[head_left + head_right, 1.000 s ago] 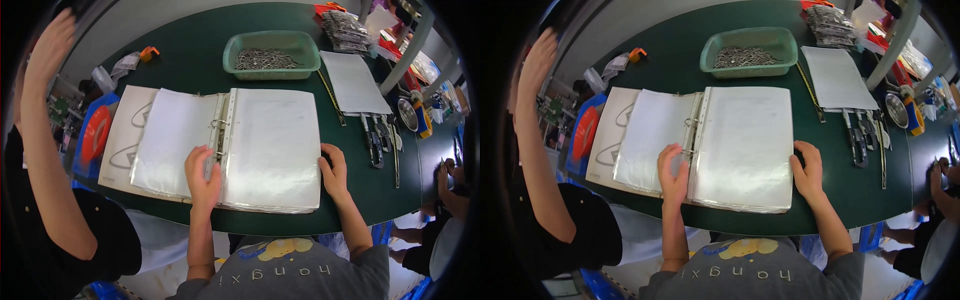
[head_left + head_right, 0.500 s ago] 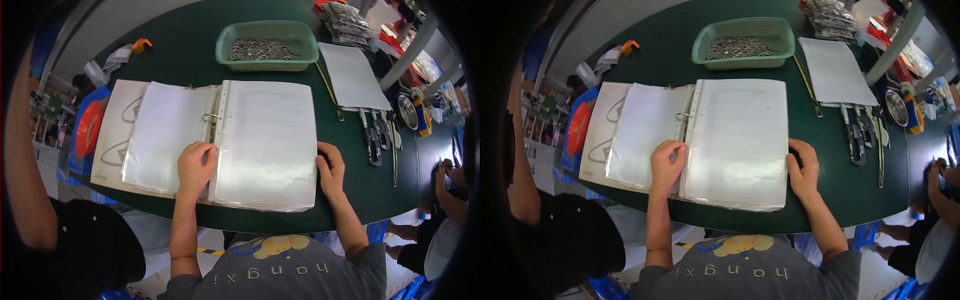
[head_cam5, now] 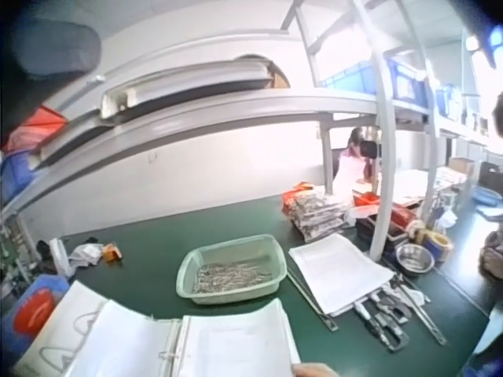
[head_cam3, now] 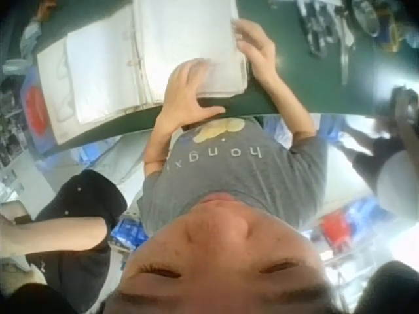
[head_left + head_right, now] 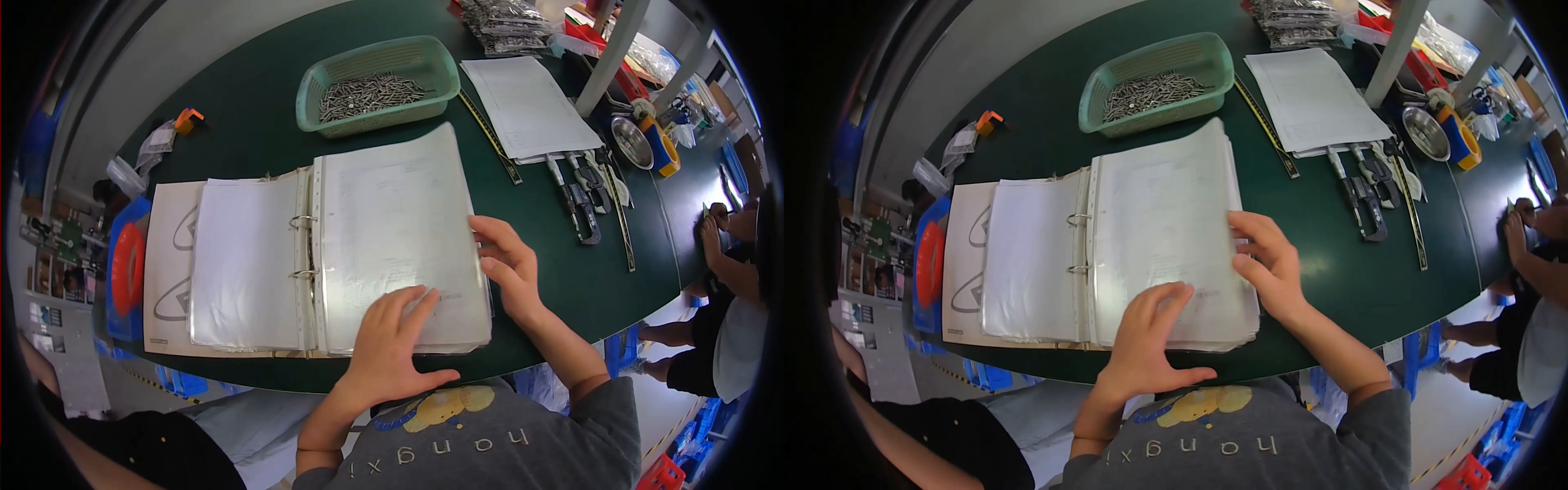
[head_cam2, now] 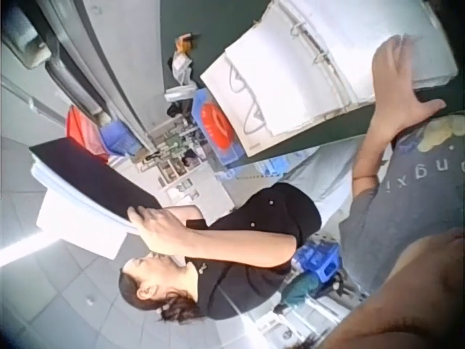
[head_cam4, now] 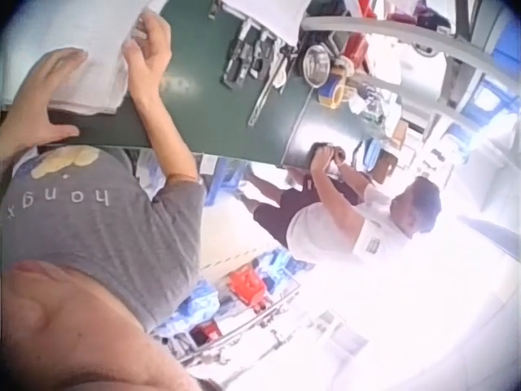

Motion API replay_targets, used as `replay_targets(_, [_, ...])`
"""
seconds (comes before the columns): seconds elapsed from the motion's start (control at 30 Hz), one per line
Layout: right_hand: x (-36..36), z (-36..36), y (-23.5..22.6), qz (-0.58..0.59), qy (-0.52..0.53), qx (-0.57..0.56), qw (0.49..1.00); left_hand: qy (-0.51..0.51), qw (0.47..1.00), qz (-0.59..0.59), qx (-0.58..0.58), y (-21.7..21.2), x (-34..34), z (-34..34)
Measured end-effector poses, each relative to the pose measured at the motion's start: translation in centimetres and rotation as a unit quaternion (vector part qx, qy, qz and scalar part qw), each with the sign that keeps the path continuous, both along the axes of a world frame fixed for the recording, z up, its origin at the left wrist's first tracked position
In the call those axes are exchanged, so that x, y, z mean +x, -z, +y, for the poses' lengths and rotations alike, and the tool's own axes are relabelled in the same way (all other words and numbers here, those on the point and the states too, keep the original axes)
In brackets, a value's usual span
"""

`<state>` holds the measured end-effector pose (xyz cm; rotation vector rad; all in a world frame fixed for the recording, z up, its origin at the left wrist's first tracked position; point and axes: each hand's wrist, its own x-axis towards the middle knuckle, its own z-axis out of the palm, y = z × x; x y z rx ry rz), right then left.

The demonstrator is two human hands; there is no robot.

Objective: The recorder flips through a technical manual in a binder to find a specific part specification and then uses a digital caliper to measure a screw.

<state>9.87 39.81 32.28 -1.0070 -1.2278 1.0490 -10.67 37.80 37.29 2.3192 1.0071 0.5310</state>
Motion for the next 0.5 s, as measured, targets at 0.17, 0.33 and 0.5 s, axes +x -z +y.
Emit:
replay_targets(0.17, [-3.8, 0.8, -2.8, 0.109, -0.132, 0.018, 0.985, -0.107, 0.993, -0.036, 0.037, 2.6, 0.9, -1.2])
replay_targets(0.33, [-5.8, 1.6, -3.1, 0.110, -0.220, 0.063, 0.967, -0.296, 0.891, -0.330, -0.097, 3.9, -1.6, -0.8])
replay_targets(0.5, [-6.9, 2.8, -0.9, 0.201, -0.127, -0.182, 0.954, -0.359, 0.820, -0.442, -0.064, 1.8, -1.9, 0.4])
